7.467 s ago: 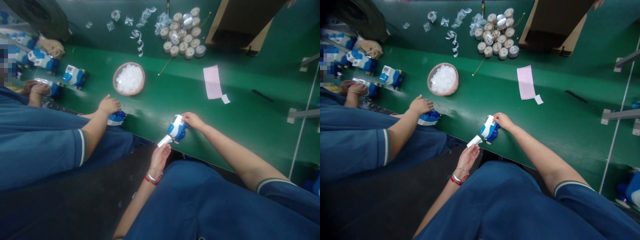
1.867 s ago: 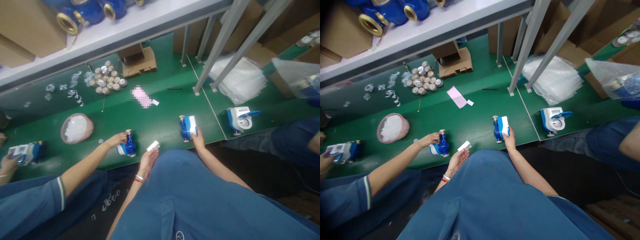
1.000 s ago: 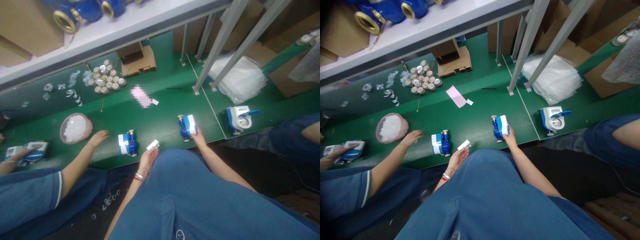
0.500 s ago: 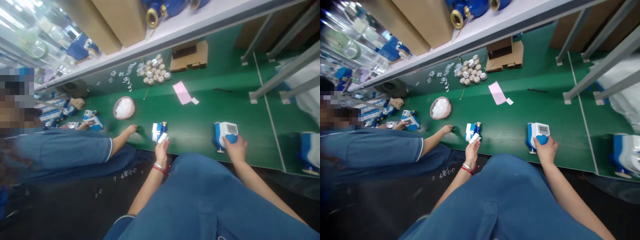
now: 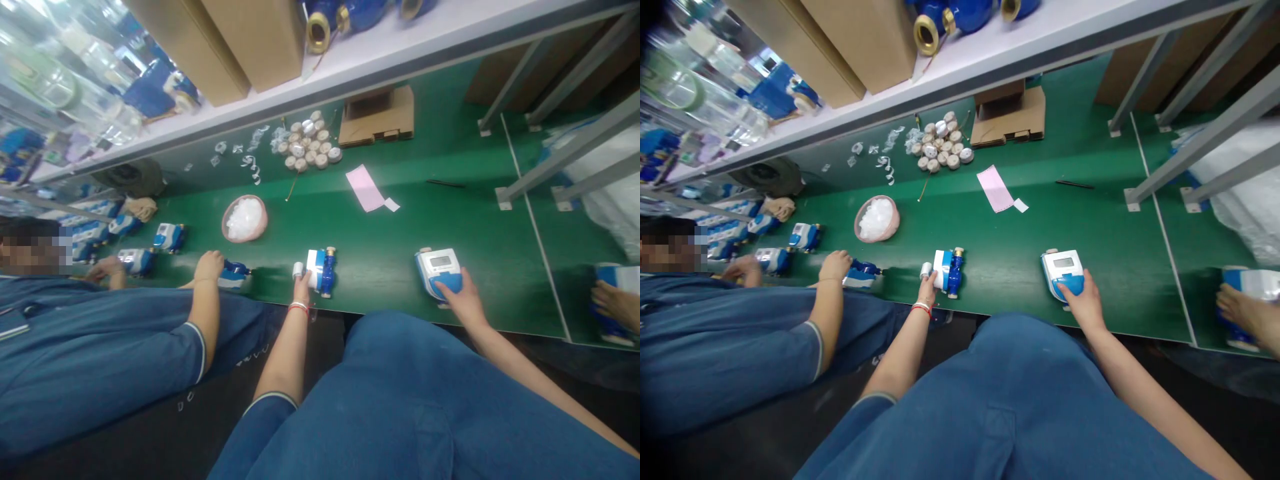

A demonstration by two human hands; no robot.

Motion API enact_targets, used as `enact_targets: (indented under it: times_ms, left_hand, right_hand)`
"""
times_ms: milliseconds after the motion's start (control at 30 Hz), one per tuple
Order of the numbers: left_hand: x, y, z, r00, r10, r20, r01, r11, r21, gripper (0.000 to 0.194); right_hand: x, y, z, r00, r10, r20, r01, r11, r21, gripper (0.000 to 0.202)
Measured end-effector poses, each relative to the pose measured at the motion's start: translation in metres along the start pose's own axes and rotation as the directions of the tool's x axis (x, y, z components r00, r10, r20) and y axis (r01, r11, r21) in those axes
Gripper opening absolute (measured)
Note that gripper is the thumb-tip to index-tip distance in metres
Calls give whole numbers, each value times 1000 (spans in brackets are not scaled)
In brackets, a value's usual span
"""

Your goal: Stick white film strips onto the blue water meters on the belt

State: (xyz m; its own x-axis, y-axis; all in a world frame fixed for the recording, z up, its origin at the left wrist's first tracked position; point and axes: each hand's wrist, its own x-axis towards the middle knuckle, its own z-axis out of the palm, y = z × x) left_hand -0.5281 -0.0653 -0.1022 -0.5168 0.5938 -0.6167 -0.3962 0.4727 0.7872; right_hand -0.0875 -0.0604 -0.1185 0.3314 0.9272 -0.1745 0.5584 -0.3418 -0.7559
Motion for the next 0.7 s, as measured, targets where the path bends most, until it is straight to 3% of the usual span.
enact_targets:
  times_ms: [133,233,367,533,600,700]
  left_hand:
    - [4,-6,1,998,-36,41,35,999,30,49]
    - [-1,-15,13,995,-55,83,51,997,50,49]
    - [-22,-40,52,985,-58,164,50,997,53,55]
    - [-55,-66,99,973,-48,224,43,999,29,66]
    - [-64,-69,103,970,-43,240,42,999,10,68]
    - [-69,-63,95,979,56,195,-54,998,-14,63]
  right_hand:
    - [-4,-11,-7,995,74,67,-76,996,35,83]
    - [-4,-10,-8,994,73,87,-76,996,40,83]
    - [-1,3,-3,998,10,60,-13,999,45,87]
    - [5,18,3,995,-103,15,104,991,-78,84]
    - [7,20,2,992,-125,19,126,986,-106,82]
    - [6,15,-3,984,-176,2,174,976,-133,79]
